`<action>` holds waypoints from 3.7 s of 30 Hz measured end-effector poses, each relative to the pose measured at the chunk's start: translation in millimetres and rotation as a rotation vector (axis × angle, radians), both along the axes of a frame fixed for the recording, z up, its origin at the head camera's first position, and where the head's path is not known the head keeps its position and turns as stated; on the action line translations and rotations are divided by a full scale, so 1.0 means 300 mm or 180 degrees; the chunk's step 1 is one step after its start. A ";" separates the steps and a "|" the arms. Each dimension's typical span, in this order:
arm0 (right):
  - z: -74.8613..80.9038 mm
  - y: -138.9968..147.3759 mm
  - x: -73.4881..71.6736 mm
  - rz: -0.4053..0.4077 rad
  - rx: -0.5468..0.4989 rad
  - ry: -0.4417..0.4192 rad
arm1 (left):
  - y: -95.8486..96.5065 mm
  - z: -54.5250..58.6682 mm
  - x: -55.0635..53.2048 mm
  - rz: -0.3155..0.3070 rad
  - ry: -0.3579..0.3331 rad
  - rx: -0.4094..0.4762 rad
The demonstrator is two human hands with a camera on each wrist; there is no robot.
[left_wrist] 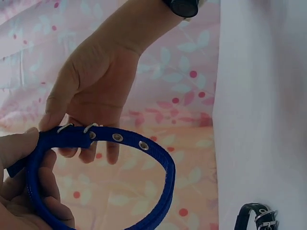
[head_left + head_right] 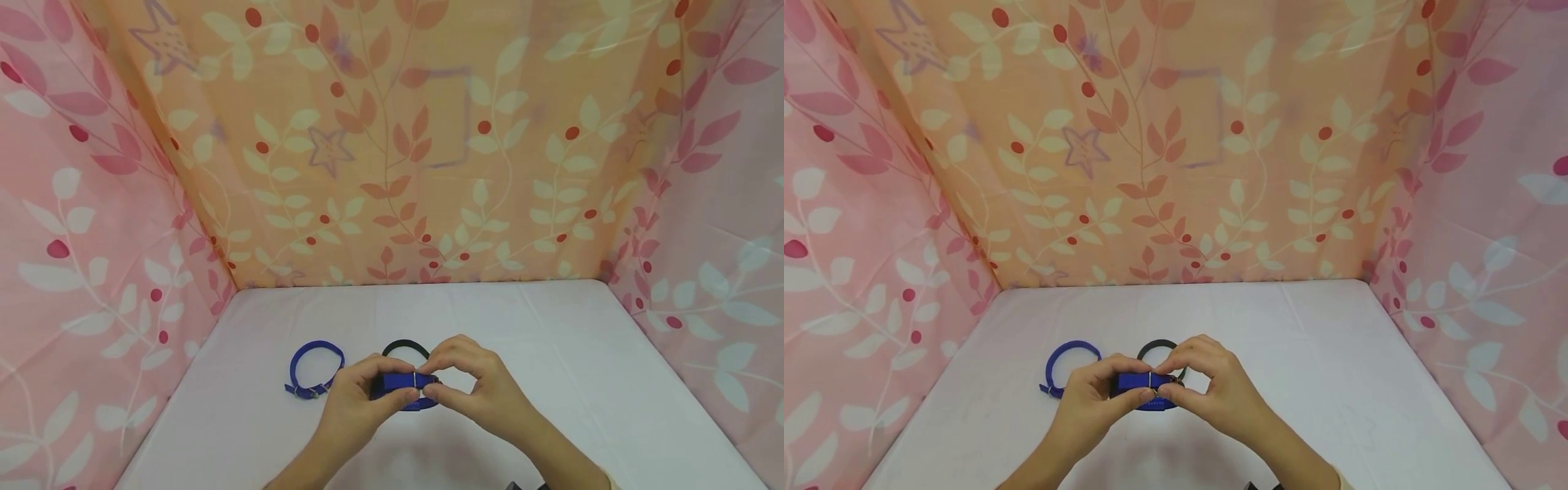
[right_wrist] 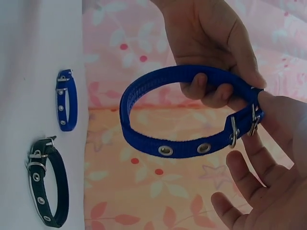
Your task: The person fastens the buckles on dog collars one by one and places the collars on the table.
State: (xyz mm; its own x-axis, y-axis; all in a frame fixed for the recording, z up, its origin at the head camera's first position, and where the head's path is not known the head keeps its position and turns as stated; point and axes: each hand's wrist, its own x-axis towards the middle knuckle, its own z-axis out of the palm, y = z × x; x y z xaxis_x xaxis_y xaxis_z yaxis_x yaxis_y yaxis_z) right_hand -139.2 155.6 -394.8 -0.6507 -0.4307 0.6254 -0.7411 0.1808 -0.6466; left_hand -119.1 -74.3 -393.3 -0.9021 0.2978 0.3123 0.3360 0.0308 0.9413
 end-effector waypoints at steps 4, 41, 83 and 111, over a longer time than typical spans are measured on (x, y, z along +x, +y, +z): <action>0.006 0.013 -0.005 -0.0003 0.0127 -0.0013 | -0.003 0.004 0.001 -0.0054 0.0200 0.0124; 0.033 0.075 -0.048 -0.0564 0.0400 0.1312 | -0.078 0.046 -0.030 -0.0114 0.0897 -0.0082; 0.078 0.088 -0.053 -0.0029 -0.0360 0.1651 | -0.114 0.079 -0.039 -0.0552 -0.0655 0.0196; 0.077 0.119 -0.019 -0.0637 -0.0126 -0.0625 | -0.082 0.063 -0.036 -0.0101 0.0367 0.0290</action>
State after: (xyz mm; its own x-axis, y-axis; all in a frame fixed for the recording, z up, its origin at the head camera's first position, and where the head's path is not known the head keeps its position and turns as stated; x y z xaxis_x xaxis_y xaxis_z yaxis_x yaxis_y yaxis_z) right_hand -145.0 191.3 -371.8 -0.8306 -0.2593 0.4929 -0.5532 0.2825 -0.7837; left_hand -129.9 -98.8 -374.4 -0.8493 0.2913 0.4403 0.4415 -0.0655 0.8949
